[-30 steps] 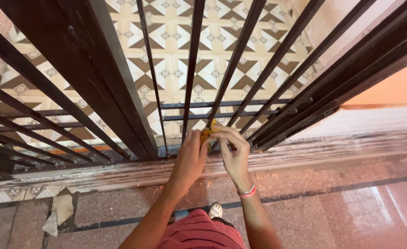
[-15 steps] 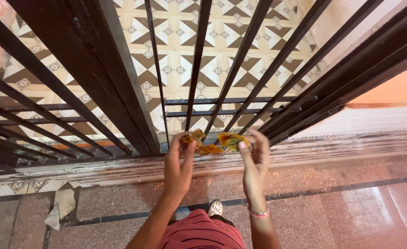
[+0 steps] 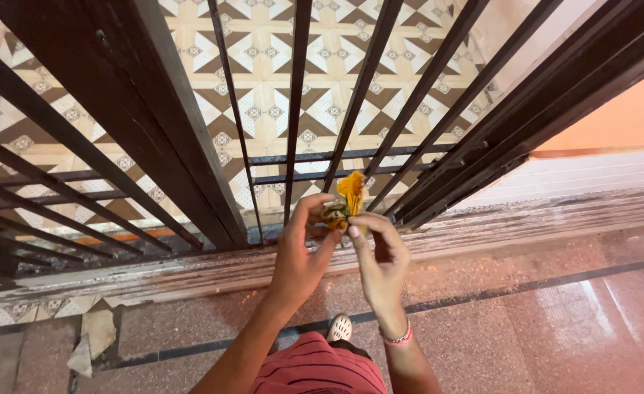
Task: The person wipes the vertical bars of a metal gate with a yellow cloth, moving the cloth up and down each bar sequentially.
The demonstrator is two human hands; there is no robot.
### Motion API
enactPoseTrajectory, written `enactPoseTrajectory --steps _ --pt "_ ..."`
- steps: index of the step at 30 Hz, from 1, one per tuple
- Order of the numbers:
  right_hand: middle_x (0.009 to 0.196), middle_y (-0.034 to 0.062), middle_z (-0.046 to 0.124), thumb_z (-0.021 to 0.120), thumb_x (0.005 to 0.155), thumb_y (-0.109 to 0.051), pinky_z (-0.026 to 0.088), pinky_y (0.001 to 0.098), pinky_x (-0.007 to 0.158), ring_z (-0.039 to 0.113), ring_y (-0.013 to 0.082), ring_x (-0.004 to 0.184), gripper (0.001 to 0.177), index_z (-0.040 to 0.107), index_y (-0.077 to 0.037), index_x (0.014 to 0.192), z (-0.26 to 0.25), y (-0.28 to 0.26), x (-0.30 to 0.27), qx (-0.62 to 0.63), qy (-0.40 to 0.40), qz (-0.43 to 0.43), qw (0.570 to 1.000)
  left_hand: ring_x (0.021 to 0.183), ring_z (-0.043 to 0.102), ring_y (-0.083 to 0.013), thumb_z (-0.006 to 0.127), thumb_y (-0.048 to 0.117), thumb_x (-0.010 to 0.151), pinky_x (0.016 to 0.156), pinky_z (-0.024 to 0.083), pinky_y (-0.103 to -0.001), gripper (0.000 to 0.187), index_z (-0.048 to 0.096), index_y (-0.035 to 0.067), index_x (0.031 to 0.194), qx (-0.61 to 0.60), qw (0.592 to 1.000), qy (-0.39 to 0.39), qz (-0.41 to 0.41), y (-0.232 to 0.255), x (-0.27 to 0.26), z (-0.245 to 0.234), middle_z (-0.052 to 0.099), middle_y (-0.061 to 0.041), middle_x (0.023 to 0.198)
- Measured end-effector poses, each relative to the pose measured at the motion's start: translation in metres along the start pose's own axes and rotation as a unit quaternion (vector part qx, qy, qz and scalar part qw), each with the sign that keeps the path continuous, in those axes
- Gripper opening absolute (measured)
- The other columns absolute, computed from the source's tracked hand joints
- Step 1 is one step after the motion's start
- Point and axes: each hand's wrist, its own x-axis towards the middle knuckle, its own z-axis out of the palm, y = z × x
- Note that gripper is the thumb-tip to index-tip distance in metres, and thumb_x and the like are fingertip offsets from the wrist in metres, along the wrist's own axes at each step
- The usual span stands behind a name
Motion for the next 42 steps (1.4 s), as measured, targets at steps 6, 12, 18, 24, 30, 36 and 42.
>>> enactPoseTrajectory --steps 6,12,18,24,30,36,42 --pt "0.11 0.0076 0.067 0.078 0.089 0.006 0.052 0.0251 0.092 0.063 0.0132 0.102 0.034 0.064 -0.005 0.118 0.006 -0.009 0.005 -0.024 0.038 -0.036 0.998 0.111 0.072 -0.0193 0.045 -0.007 0.099 0.098 0.058 -0.036 0.042 0.051 0.007 0.138 0.034 0.996 -0.076 0.025 0.007 -0.005 -0.012 0.073 -0.008 0.116" --pt "0.109 0.0068 0.07 0.064 0.093 0.003 0.058 0.0236 0.086 0.068 0.0133 0.1 0.058 0.046 -0.019 0.144 -0.005 -0.005 0.009 0.142 -0.002 0.121 0.982 0.102 0.059 -0.0343 0.062 0.0 0.087 0.086 0.049 -0.042 0.052 0.042 -0.001 0.135 0.206 0.956 -0.085 0.193 0.015 -0.014 -0.021 0.055 -0.023 0.112" --pt "0.117 0.0071 0.073 0.065 0.098 0.001 0.068 0.0301 0.079 0.074 0.0159 0.102 0.036 0.065 -0.007 0.133 -0.024 0.052 0.004 0.054 -0.038 0.077 0.995 0.067 0.059 -0.0185 0.048 0.019 0.107 0.054 0.05 -0.023 0.023 0.054 0.009 0.127 0.158 0.95 -0.161 -0.215 -0.025 -0.009 -0.033 0.066 -0.004 0.095" --pt "0.103 0.0077 0.078 0.066 0.1 -0.006 0.06 0.0229 0.075 0.071 0.0112 0.086 0.031 0.07 -0.004 0.13 0.004 0.066 0.006 0.088 0.048 0.194 0.976 0.086 0.07 -0.0204 0.057 0.019 0.103 0.075 0.064 -0.032 0.028 0.058 0.005 0.128 0.032 0.989 0.127 -0.075 -0.078 -0.013 -0.008 0.071 -0.008 0.101" --pt "0.093 0.0141 0.076 0.073 0.095 0.003 0.045 0.0239 0.058 0.061 0.013 0.07 0.038 0.07 0.0 0.133 0.042 0.076 0.022 0.002 0.174 0.168 0.97 0.146 0.045 -0.0385 0.044 0.03 0.111 0.122 0.033 -0.049 0.043 0.033 -0.002 0.139 -0.1 0.973 0.2 0.06 -0.064 -0.017 0.044 0.039 -0.027 0.149" --pt "0.116 0.0124 0.072 0.065 0.106 -0.009 0.051 0.0243 0.081 0.061 0.0103 0.095 0.037 0.066 0.007 0.139 0.052 0.079 0.025 0.096 0.131 0.115 0.98 0.147 0.036 -0.0394 0.029 0.036 0.111 0.121 0.03 -0.053 0.059 0.03 -0.006 0.152 0.069 0.991 0.088 0.071 -0.059 0.01 0.03 0.036 -0.028 0.154" --pt "0.116 0.0105 0.076 0.05 0.107 -0.023 0.054 0.0247 0.09 0.067 0.011 0.101 0.04 0.061 -0.001 0.139 0.05 0.063 0.03 0.12 0.067 0.187 0.973 0.092 0.06 -0.0246 0.039 0.025 0.112 0.081 0.048 -0.041 0.033 0.058 0.003 0.127 0.078 0.992 0.095 0.003 -0.068 0.038 0.024 0.061 -0.015 0.104"
